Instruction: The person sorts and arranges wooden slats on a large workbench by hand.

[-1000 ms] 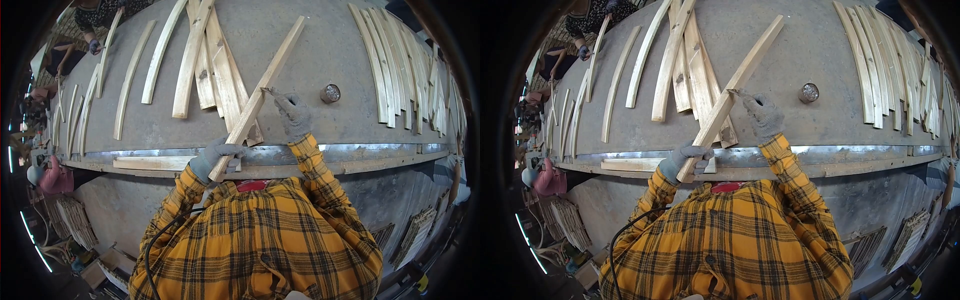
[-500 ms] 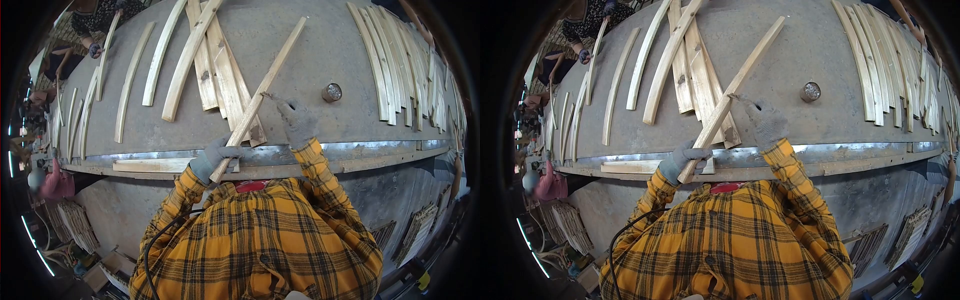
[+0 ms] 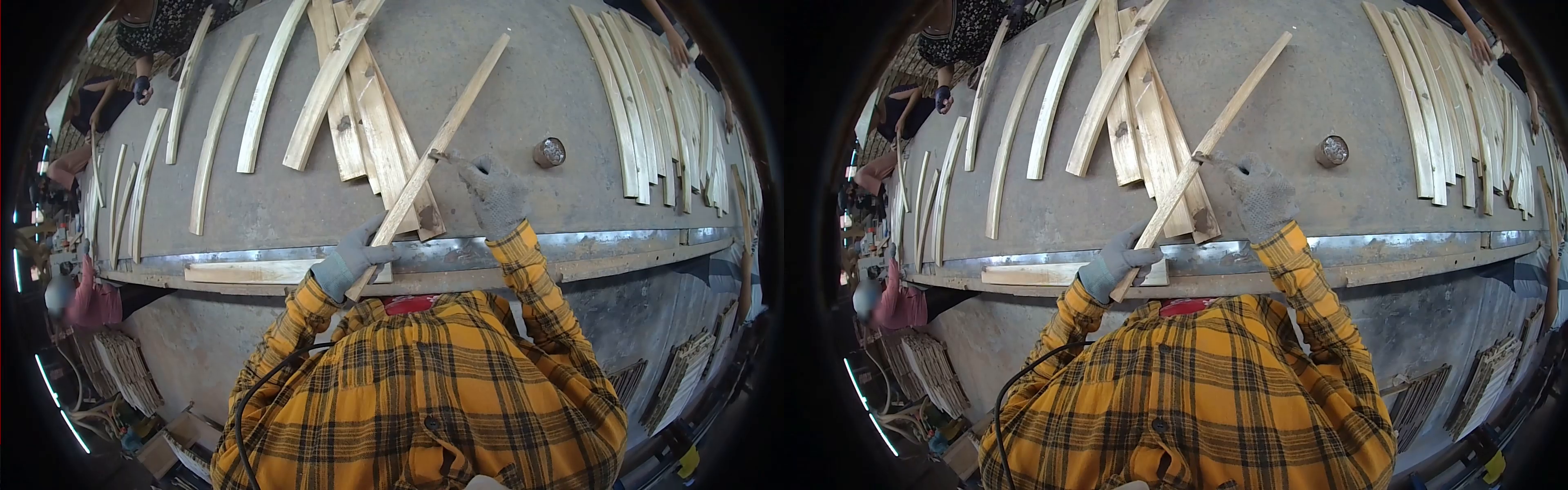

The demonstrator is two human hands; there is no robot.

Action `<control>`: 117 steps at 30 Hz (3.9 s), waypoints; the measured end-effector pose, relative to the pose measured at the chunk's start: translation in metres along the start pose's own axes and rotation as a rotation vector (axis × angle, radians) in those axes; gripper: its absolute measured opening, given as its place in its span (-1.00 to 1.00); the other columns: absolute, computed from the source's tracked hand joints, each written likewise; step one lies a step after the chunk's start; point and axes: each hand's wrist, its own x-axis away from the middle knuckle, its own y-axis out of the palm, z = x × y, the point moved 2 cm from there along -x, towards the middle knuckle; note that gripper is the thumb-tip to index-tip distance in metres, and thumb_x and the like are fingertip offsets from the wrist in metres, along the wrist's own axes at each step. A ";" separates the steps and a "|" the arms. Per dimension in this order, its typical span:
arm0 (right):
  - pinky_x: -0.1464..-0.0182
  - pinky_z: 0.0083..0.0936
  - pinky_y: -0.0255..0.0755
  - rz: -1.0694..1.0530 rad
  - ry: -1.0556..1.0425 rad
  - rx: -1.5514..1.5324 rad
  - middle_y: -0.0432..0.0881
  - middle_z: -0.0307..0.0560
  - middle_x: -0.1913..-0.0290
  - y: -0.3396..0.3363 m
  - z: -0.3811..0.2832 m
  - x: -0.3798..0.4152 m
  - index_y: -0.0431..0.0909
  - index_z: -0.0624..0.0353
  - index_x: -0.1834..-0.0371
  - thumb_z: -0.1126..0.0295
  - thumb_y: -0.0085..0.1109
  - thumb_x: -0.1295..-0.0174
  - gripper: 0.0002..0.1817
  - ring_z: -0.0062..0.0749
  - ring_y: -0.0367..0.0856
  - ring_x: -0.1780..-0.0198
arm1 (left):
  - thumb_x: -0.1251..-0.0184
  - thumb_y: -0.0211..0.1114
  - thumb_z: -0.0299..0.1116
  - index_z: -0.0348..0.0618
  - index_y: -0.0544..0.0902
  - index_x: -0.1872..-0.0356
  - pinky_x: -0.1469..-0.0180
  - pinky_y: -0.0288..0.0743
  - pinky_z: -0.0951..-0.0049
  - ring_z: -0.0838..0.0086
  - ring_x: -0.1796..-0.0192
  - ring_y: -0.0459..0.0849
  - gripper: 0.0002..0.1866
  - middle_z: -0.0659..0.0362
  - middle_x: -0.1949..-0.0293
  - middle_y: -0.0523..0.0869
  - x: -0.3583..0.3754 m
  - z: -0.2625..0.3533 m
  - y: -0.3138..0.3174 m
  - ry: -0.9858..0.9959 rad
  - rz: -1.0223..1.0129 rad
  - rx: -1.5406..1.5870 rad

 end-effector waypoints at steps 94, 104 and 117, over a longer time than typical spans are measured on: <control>0.39 -0.43 0.51 -0.028 0.244 0.018 0.52 -0.24 0.33 -0.005 -0.056 0.047 0.46 -0.24 -0.14 0.49 0.09 -0.07 -0.49 -0.32 0.57 0.36 | 0.03 0.41 -0.39 -0.20 0.29 -0.28 0.50 0.41 0.66 0.64 0.52 0.51 -0.23 0.18 0.33 0.60 -0.046 0.004 -0.003 0.168 -0.003 -0.186; 0.35 -0.45 0.46 -0.030 0.476 -0.545 0.57 -0.15 0.36 -0.010 -0.071 0.064 0.62 -0.02 0.09 0.56 0.12 -0.04 -0.65 -0.29 0.58 0.40 | 0.16 0.46 -0.54 -0.15 0.21 -0.32 0.38 0.47 0.61 0.61 0.39 0.53 -0.10 0.26 0.39 0.54 -0.046 0.003 -0.004 0.177 -0.253 -0.085; 0.30 -0.44 0.50 -0.028 0.271 0.138 0.53 -0.24 0.27 -0.020 -0.094 0.081 0.57 -0.11 0.06 0.51 0.17 0.05 -0.59 -0.34 0.58 0.29 | 0.17 0.43 -0.53 -0.21 0.32 -0.24 0.38 0.49 0.63 0.62 0.38 0.56 -0.20 0.23 0.33 0.60 -0.067 0.005 0.001 0.191 -0.224 -0.100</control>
